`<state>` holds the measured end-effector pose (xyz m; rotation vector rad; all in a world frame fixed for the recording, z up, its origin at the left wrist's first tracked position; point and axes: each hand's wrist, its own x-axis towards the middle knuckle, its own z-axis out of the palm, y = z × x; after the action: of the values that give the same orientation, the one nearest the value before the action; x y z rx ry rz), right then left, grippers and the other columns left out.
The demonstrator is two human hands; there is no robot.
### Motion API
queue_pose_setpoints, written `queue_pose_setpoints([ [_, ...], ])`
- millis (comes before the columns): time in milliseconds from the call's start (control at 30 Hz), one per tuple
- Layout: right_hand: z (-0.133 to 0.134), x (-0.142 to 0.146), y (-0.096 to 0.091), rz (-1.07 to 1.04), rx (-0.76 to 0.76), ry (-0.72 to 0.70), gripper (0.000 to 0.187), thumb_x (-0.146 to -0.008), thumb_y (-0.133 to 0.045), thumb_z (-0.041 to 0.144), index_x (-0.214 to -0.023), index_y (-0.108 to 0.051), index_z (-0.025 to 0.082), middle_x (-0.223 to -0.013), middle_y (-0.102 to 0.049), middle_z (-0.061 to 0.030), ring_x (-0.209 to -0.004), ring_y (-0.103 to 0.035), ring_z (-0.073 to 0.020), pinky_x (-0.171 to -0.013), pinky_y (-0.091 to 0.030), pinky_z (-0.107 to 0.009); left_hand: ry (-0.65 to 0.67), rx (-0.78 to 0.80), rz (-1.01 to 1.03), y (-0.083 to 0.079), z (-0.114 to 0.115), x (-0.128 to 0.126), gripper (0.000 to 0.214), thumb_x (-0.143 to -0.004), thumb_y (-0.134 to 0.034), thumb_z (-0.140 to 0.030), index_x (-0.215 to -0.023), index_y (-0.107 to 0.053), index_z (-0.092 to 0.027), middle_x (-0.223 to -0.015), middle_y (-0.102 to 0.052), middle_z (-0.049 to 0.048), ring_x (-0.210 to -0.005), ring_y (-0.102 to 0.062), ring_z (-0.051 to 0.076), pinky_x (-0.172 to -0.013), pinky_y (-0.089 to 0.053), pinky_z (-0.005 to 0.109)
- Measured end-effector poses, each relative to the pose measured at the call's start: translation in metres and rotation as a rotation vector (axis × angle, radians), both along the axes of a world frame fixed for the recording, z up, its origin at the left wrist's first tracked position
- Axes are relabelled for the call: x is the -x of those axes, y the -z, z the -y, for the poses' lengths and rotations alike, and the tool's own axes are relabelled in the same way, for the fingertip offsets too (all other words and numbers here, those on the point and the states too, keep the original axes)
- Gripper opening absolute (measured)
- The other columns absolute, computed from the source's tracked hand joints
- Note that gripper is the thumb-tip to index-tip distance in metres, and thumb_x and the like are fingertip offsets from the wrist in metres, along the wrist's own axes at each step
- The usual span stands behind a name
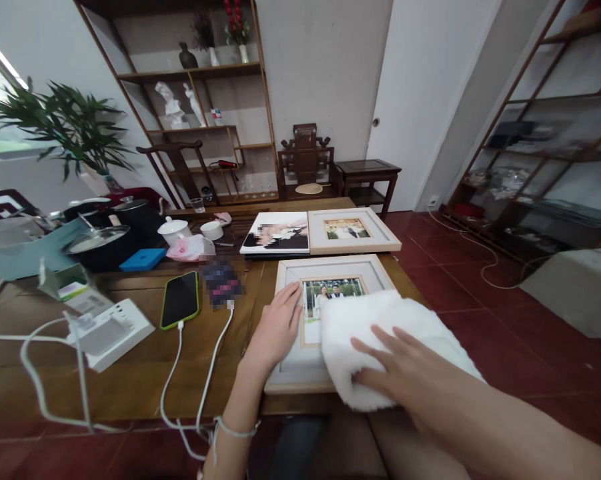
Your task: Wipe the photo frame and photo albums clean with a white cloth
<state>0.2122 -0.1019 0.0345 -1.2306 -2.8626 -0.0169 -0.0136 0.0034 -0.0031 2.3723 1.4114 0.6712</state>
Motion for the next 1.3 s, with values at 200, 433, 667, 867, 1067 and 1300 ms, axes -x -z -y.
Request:
queue_pose_setpoints([
  [200, 0.009, 0.012, -0.002, -0.040, 0.140, -0.028, 0.053, -0.063, -0.061, 0.015, -0.114, -0.060, 0.032, -0.137, -0.047, -0.0075, -0.120, -0.041, -0.0429, -0.090, -0.037, -0.062, 0.006, -0.005, -0.019, 0.000, 0.000, 0.000, 0.042, -0.094, -0.032, -0.026, -0.132, -0.044, -0.016, -0.142, -0.041, 0.0096, -0.133, -0.034, 0.020, -0.109, -0.030, 0.042],
  [433, -0.058, -0.002, 0.006, -0.022, -0.038, 0.074, 0.069, -0.062, -0.042, -0.007, -0.121, -0.054, 0.025, -0.144, -0.037, -0.0048, -0.134, -0.022, -0.0322, -0.104, -0.023, -0.055, 0.017, -0.004, -0.035, -0.002, 0.000, 0.001, 0.043, -0.094, -0.032, -0.026, -0.134, -0.042, -0.015, -0.143, -0.040, 0.0094, -0.133, -0.033, 0.021, -0.109, -0.030, 0.042],
  [667, -0.124, -0.006, 0.008, 0.071, -0.268, 0.230, 0.070, -0.064, -0.036, -0.011, -0.124, -0.052, 0.022, -0.146, -0.032, -0.0054, -0.133, -0.022, -0.0371, -0.099, -0.028, -0.058, 0.006, 0.007, -0.014, -0.002, 0.001, 0.001, 0.042, -0.094, -0.032, -0.027, -0.133, -0.043, -0.017, -0.143, -0.040, 0.0094, -0.133, -0.033, 0.021, -0.107, -0.031, 0.044],
  [867, -0.087, 0.005, -0.004, 0.099, -0.089, 0.192, 0.070, -0.062, -0.040, -0.011, -0.124, -0.053, 0.020, -0.143, -0.037, -0.0096, -0.130, -0.028, -0.0398, -0.098, -0.028, -0.061, -0.003, 0.022, -0.020, -0.001, 0.000, 0.000, 0.042, -0.094, -0.031, -0.028, -0.134, -0.042, -0.018, -0.144, -0.039, 0.0093, -0.134, -0.033, 0.021, -0.107, -0.032, 0.044],
  [1067, 0.000, 0.006, -0.008, 0.047, 0.115, 0.009, 0.053, -0.065, -0.059, 0.006, -0.112, -0.061, 0.029, -0.140, -0.042, -0.0065, -0.121, -0.039, -0.0456, -0.091, -0.036, -0.066, -0.005, 0.024, -0.032, -0.002, 0.001, 0.000, 0.043, -0.094, -0.031, -0.027, -0.135, -0.041, -0.017, -0.144, -0.039, 0.0090, -0.134, -0.032, 0.021, -0.108, -0.030, 0.044],
  [1300, 0.011, 0.016, -0.002, -0.020, 0.155, 0.031, 0.051, -0.069, -0.057, 0.009, -0.114, -0.061, 0.031, -0.142, -0.039, -0.0036, -0.126, -0.034, -0.0419, -0.095, -0.035, -0.062, -0.012, 0.045, -0.047, -0.004, 0.002, 0.000, 0.043, -0.094, -0.030, -0.028, -0.135, -0.040, -0.018, -0.145, -0.037, 0.0090, -0.134, -0.031, 0.022, -0.107, -0.032, 0.048],
])
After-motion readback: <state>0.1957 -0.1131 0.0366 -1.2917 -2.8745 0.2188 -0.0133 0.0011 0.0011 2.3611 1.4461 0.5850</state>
